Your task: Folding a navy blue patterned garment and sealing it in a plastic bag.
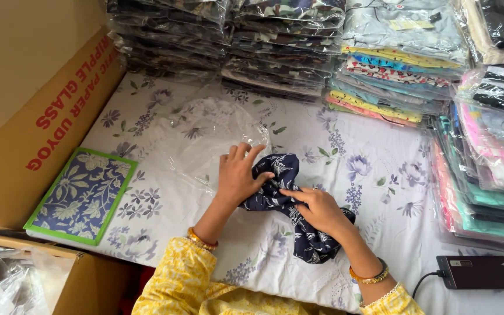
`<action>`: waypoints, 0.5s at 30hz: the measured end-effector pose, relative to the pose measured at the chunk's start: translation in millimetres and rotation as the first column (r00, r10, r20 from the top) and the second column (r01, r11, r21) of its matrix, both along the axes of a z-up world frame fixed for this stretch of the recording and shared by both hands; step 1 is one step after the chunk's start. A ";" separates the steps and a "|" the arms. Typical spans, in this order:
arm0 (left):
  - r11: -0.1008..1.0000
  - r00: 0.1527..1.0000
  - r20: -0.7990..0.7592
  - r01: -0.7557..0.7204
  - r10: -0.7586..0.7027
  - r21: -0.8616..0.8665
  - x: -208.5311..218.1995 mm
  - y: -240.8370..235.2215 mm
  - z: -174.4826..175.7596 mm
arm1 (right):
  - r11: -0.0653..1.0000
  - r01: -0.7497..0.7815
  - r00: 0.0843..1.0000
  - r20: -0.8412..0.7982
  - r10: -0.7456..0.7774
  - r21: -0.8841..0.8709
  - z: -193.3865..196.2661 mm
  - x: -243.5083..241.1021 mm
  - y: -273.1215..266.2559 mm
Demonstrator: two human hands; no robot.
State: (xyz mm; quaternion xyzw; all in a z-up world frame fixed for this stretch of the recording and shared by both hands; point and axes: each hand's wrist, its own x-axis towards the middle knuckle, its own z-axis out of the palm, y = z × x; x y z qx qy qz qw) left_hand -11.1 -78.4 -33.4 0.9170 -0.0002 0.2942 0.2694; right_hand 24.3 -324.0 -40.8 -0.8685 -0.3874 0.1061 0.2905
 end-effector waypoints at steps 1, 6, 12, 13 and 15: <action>0.999 0.999 -0.054 -0.004 0.006 0.036 -1.6 -7.0 6.3 | 1.000 -0.006 0.999 0.053 0.008 -0.031 -1.0 -3.5 0.7; 0.988 0.994 -0.067 -0.080 0.090 0.131 30.0 20.3 -61.7 | 0.994 -0.098 0.951 0.290 0.110 -0.053 7.8 -20.6 5.5; 0.991 0.992 -0.083 -0.092 0.100 0.093 25.7 13.3 -25.2 | 0.976 -0.213 0.904 0.369 0.218 -0.054 20.8 -31.9 4.1; 0.991 0.985 -0.141 -0.083 0.098 0.108 25.7 10.5 -24.7 | 0.969 -0.242 0.902 0.354 0.246 -0.056 22.9 -34.3 3.6; 0.997 0.993 -0.106 -0.044 0.050 0.061 30.7 13.3 -41.5 | 0.965 -0.258 0.906 0.336 0.258 -0.047 21.6 -33.9 2.6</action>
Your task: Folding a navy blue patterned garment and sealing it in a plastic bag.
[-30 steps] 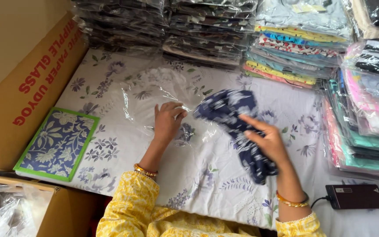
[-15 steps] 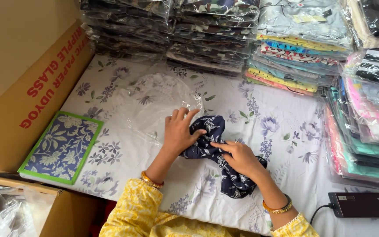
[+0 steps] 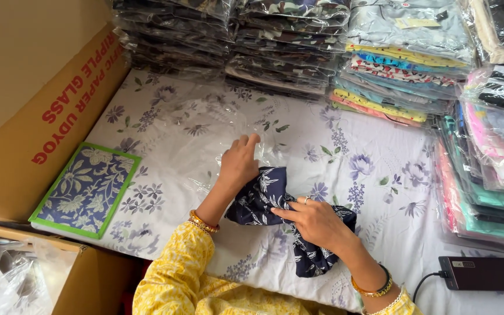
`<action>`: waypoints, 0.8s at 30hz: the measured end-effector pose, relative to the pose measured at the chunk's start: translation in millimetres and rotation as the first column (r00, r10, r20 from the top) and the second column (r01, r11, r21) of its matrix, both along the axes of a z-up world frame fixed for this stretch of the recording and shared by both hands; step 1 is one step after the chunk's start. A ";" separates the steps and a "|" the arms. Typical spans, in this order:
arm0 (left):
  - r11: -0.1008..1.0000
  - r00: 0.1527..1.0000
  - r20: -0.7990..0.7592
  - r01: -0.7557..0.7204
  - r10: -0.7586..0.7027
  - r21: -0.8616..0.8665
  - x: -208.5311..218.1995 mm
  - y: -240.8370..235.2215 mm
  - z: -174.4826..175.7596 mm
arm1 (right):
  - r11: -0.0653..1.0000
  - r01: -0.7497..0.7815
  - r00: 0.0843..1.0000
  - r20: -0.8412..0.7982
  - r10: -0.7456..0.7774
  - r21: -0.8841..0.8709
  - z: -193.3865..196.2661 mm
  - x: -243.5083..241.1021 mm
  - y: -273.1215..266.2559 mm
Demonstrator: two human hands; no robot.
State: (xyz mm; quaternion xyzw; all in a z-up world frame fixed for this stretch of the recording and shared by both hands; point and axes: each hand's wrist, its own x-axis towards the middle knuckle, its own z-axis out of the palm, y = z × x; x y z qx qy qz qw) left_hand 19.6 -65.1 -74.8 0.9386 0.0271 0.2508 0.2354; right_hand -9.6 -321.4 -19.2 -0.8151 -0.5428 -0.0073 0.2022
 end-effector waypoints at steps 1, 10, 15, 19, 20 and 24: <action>0.998 0.998 0.042 0.045 -0.043 -0.044 3.4 1.1 -7.9 | 1.000 -0.013 1.000 -0.019 0.013 0.005 -0.3 0.7 -0.8; 0.893 0.999 0.018 0.043 -0.039 -0.448 2.9 33.6 35.4 | 0.999 0.027 0.987 -0.158 -0.031 -0.032 -7.3 8.6 -1.5; 0.984 0.988 0.081 0.139 -0.131 -0.108 -3.8 35.5 22.8 | 0.999 0.044 0.980 -0.195 -0.045 -0.009 -12.0 10.0 -0.8; 0.972 0.996 0.083 -0.060 0.042 0.227 -23.4 10.1 58.9 | 0.998 0.061 0.974 -0.219 -0.063 -0.013 -16.1 10.1 -1.2; 0.972 0.996 0.083 -0.060 0.042 0.228 -20.4 10.7 41.4 | 0.998 0.062 0.974 -0.219 -0.063 -0.012 -17.1 10.5 -1.2; 0.978 0.992 -0.087 -0.071 0.089 0.198 -18.3 14.2 11.6 | 0.997 0.071 0.967 -0.245 -0.073 -0.014 -18.7 12.1 -2.5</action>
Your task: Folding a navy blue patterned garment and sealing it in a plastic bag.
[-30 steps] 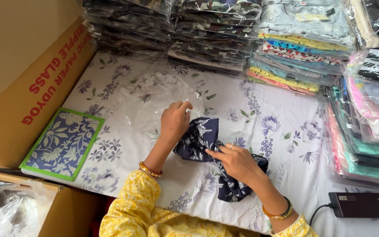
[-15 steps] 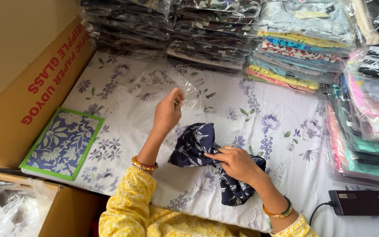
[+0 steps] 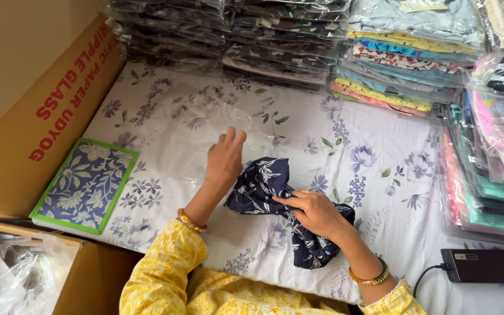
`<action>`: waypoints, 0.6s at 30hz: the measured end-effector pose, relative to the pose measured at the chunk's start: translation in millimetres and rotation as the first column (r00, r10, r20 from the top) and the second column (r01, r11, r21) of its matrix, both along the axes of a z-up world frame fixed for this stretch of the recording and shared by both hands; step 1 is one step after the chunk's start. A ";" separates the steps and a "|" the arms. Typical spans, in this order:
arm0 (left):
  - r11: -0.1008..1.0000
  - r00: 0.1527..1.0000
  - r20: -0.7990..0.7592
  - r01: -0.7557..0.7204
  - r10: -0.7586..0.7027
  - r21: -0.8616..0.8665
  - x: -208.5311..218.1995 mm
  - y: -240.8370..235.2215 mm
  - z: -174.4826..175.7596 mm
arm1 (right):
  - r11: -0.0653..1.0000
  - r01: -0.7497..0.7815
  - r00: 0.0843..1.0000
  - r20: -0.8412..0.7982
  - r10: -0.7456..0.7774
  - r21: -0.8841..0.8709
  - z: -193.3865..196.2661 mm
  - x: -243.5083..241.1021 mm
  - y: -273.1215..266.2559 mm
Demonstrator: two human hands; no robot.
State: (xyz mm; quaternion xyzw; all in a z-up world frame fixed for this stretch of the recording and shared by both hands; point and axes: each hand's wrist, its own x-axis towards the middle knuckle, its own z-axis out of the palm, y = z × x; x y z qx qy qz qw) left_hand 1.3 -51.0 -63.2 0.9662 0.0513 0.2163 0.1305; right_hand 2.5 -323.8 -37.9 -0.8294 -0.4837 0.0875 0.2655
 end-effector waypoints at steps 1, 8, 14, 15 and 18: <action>0.989 0.999 -0.032 0.011 -0.016 -0.145 -2.1 1.5 1.7 | 1.000 -0.004 1.000 -0.008 0.004 0.009 -0.7 0.4 -0.4; 0.962 0.959 0.112 0.268 -0.262 -0.048 -19.2 29.7 10.5 | 0.998 -0.044 0.999 -0.020 0.045 0.045 11.2 2.5 -1.1; 0.956 0.953 -0.118 0.288 -0.280 0.050 -35.0 -4.8 62.9 | 0.989 -0.115 0.992 0.058 0.110 0.092 54.2 -2.3 14.4; 0.949 0.948 -0.126 0.305 -0.294 0.082 -36.1 -8.2 64.7 | 0.988 -0.113 0.991 0.078 0.105 0.104 55.6 -1.1 17.5; 0.940 0.941 -0.156 0.320 -0.301 0.119 -38.4 -10.1 65.9 | 0.995 -0.030 0.998 0.050 0.026 0.099 56.1 7.4 23.2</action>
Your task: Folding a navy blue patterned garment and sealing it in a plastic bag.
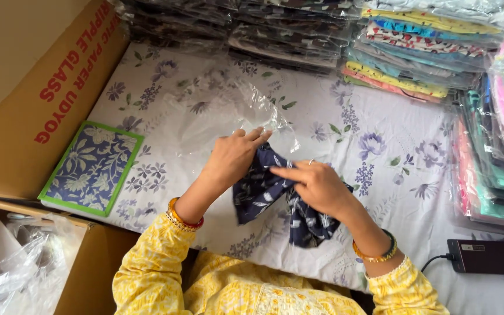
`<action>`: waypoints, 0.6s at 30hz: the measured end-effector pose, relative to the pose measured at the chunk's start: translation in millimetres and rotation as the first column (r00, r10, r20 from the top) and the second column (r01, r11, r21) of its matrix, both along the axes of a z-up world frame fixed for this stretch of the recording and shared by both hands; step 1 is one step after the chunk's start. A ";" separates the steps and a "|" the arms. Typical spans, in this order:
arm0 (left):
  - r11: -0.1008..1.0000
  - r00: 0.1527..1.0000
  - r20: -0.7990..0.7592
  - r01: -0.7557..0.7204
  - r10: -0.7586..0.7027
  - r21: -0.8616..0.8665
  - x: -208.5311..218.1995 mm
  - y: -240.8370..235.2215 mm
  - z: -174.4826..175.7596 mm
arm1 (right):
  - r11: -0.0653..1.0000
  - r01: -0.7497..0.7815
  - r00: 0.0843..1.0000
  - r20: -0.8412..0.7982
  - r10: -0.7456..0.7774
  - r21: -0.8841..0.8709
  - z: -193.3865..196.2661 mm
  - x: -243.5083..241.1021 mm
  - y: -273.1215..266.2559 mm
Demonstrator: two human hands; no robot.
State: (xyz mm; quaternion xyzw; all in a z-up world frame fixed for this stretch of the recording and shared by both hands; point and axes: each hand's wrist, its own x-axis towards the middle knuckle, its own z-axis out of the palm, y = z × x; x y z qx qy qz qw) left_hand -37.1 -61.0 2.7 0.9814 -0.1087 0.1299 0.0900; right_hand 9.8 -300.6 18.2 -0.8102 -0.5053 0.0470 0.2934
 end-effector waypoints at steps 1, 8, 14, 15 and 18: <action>1.000 1.000 -0.014 -0.006 0.006 0.013 -0.3 1.1 -0.2 | 0.997 0.073 0.996 -0.043 -0.073 -0.023 -0.3 4.2 1.7; 0.999 0.984 -0.178 0.029 -0.035 -0.034 -15.2 3.4 5.7 | 0.902 0.359 0.841 -0.502 -0.201 0.241 -107.2 42.3 -9.9; 0.984 0.970 -0.189 0.133 -0.153 -0.116 -1.3 -18.6 18.3 | 0.958 0.283 0.841 -0.493 -0.222 0.050 -40.5 2.5 17.4; 0.985 0.963 -0.210 0.151 -0.166 -0.088 0.8 -21.2 25.7 | 0.956 0.287 0.864 -0.447 -0.231 0.062 -39.7 2.1 17.3; 0.980 0.956 -0.220 0.180 -0.195 -0.084 5.2 -15.1 42.6 | 0.937 0.299 0.905 -0.367 -0.217 0.183 -45.6 6.7 11.9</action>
